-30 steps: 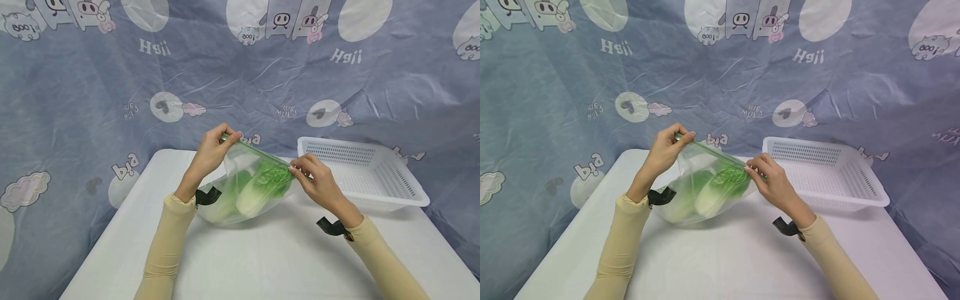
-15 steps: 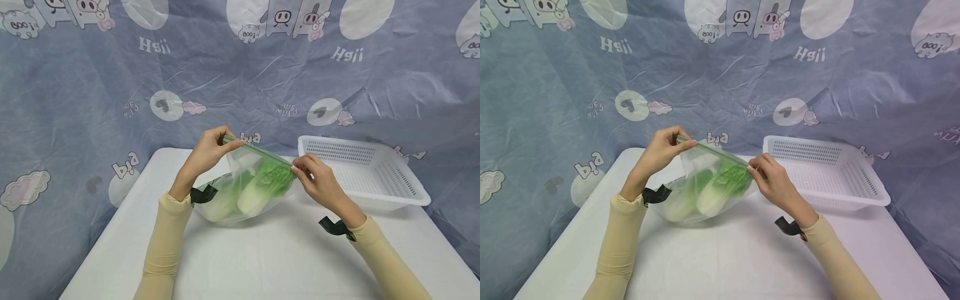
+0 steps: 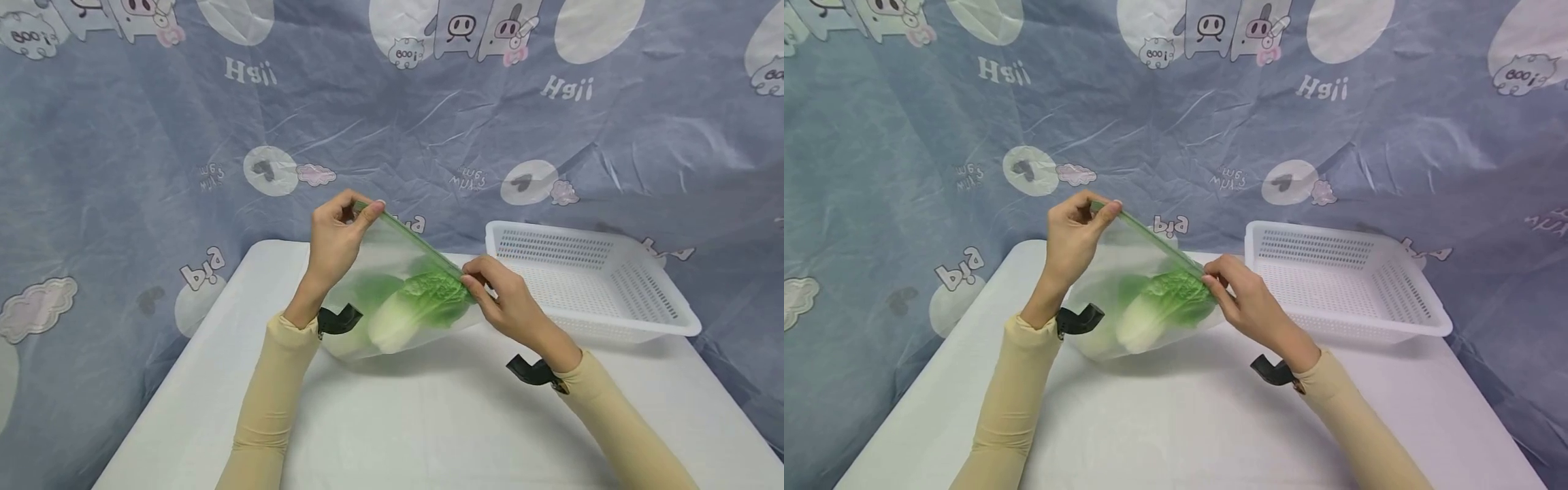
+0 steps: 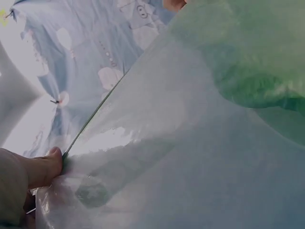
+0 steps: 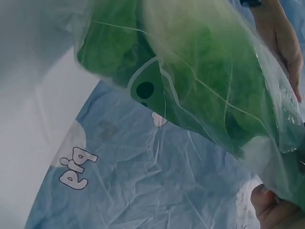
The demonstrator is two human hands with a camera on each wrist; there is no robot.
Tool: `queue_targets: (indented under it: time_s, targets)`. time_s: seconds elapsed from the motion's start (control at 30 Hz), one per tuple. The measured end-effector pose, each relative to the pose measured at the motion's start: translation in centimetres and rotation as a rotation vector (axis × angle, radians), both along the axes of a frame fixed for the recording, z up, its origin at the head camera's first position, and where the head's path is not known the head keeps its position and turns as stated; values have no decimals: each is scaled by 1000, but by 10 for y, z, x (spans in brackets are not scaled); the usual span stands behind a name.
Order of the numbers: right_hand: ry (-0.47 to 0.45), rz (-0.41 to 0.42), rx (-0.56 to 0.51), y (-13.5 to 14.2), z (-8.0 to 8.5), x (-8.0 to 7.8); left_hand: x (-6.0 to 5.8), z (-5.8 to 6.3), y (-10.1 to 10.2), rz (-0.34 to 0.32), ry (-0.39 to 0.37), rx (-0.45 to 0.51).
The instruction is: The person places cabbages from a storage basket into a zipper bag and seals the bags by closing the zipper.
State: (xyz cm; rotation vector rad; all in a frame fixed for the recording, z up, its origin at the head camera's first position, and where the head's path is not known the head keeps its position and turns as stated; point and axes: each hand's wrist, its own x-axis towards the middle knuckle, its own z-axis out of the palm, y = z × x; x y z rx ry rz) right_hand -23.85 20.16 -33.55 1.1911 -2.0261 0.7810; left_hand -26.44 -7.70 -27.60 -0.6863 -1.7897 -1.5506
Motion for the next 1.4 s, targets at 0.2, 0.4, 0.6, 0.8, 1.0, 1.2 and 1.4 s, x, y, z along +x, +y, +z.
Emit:
queue_targets:
  time_s: [0.2,0.4,0.6,0.8,1.0,1.2,1.4]
  targets:
    - [4,-22,24,-13,-5,8,5,7,1,62,47,70]
    - [25,-21,22,-16,-11,8,-11,-6,0,110,122,57]
    - [36,-15,23,-14,-11,9,-15,-8,2,142,166,49]
    - [27,-24,22,-12,-14,10,-10,-6,7,161,166,58]
    - [39,-35,25,-10,-15,12,9,7,12,166,155,66]
    - [36,-38,28,-7,-16,13,3,4,13,181,164,64]
    - [27,-39,33,-5,-18,15,-16,-10,11,193,168,62]
